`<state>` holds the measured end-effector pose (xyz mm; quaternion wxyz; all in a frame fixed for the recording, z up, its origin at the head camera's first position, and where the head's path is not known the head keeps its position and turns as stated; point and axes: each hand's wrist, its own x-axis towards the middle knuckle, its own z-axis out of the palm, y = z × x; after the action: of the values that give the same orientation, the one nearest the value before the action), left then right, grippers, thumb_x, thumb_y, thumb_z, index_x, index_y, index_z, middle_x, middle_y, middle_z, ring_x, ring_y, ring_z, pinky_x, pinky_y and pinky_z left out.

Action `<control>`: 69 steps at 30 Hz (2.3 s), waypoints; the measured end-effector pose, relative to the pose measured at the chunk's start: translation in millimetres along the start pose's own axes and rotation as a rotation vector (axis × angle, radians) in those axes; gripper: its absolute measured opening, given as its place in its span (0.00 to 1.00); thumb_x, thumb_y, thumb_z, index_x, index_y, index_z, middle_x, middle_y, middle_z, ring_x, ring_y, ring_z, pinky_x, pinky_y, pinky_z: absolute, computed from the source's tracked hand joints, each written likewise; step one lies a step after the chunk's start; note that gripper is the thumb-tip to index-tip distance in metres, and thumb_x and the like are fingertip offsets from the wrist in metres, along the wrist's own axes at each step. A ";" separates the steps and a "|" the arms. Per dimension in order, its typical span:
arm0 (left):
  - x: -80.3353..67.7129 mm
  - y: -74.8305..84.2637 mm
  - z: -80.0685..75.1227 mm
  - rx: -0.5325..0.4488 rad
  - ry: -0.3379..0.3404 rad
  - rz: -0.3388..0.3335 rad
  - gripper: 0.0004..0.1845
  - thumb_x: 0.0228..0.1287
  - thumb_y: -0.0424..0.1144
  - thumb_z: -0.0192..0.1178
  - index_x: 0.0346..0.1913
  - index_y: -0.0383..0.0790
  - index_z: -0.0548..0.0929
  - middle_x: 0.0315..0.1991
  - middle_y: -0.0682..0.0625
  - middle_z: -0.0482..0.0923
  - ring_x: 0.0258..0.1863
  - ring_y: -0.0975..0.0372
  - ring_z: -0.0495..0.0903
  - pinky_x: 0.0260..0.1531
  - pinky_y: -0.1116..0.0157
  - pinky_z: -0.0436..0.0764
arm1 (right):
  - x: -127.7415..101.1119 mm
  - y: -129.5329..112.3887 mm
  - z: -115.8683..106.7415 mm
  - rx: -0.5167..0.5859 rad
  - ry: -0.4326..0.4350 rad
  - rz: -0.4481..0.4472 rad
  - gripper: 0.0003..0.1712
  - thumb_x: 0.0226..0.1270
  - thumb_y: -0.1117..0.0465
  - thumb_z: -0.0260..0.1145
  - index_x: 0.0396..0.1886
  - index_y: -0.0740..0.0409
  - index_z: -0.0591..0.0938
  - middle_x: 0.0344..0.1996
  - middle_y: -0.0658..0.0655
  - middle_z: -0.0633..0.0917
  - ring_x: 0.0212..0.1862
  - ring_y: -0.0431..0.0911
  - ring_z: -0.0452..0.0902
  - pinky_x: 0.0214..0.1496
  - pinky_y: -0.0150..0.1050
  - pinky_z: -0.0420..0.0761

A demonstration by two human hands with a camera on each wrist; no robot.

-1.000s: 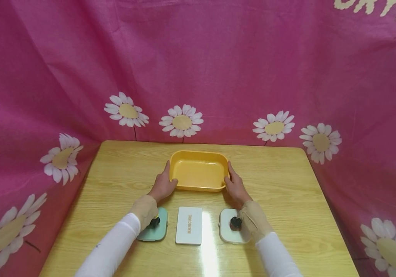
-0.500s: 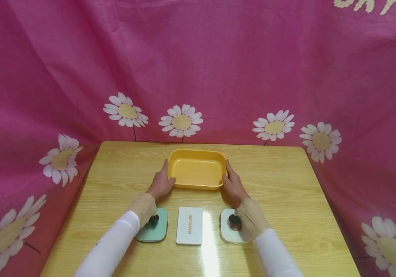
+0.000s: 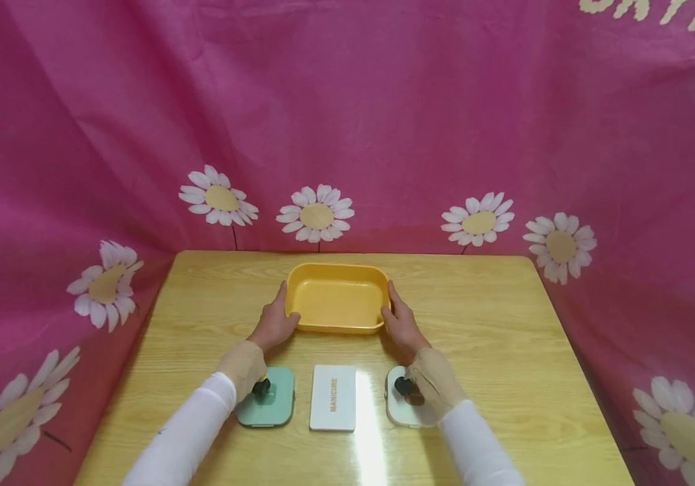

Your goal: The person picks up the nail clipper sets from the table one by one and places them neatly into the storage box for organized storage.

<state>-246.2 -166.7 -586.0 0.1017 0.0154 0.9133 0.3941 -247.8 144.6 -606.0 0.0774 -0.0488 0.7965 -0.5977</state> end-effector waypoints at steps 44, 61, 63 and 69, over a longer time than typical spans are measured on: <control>-6.8 -20.7 -10.2 -0.188 0.015 -0.081 0.46 0.78 0.46 0.56 0.87 0.46 0.40 0.85 0.42 0.48 0.82 0.47 0.55 0.79 0.48 0.57 | 14.1 -0.5 15.1 0.272 -0.039 0.059 0.42 0.83 0.69 0.51 0.87 0.54 0.44 0.85 0.58 0.50 0.82 0.55 0.53 0.78 0.50 0.64; 1.6 -15.0 -14.0 -0.296 0.047 -0.163 0.45 0.72 0.36 0.53 0.87 0.48 0.45 0.83 0.38 0.53 0.82 0.47 0.51 0.80 0.48 0.54 | 1.8 -27.4 29.5 -0.229 0.138 -0.271 0.47 0.69 0.62 0.69 0.81 0.70 0.58 0.80 0.72 0.59 0.82 0.65 0.49 0.82 0.62 0.52; 3.0 -15.8 -15.2 -0.286 0.043 -0.149 0.44 0.72 0.35 0.52 0.86 0.46 0.47 0.83 0.39 0.53 0.83 0.47 0.50 0.80 0.48 0.54 | -2.0 -31.1 35.2 -0.266 0.145 -0.331 0.47 0.68 0.61 0.70 0.80 0.71 0.59 0.79 0.74 0.60 0.82 0.67 0.47 0.82 0.64 0.50; 6.4 -15.3 -19.1 -0.293 0.012 -0.147 0.43 0.73 0.33 0.53 0.86 0.45 0.48 0.84 0.39 0.52 0.83 0.47 0.49 0.80 0.48 0.53 | -9.0 -43.0 51.0 -0.317 0.136 -0.515 0.45 0.64 0.60 0.74 0.76 0.72 0.67 0.75 0.76 0.67 0.79 0.71 0.53 0.79 0.67 0.55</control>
<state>-255.5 -190.3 -585.3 0.1259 -0.0686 0.8452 0.5149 -230.3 86.0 -578.1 -0.1389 -0.2203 0.8445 -0.4680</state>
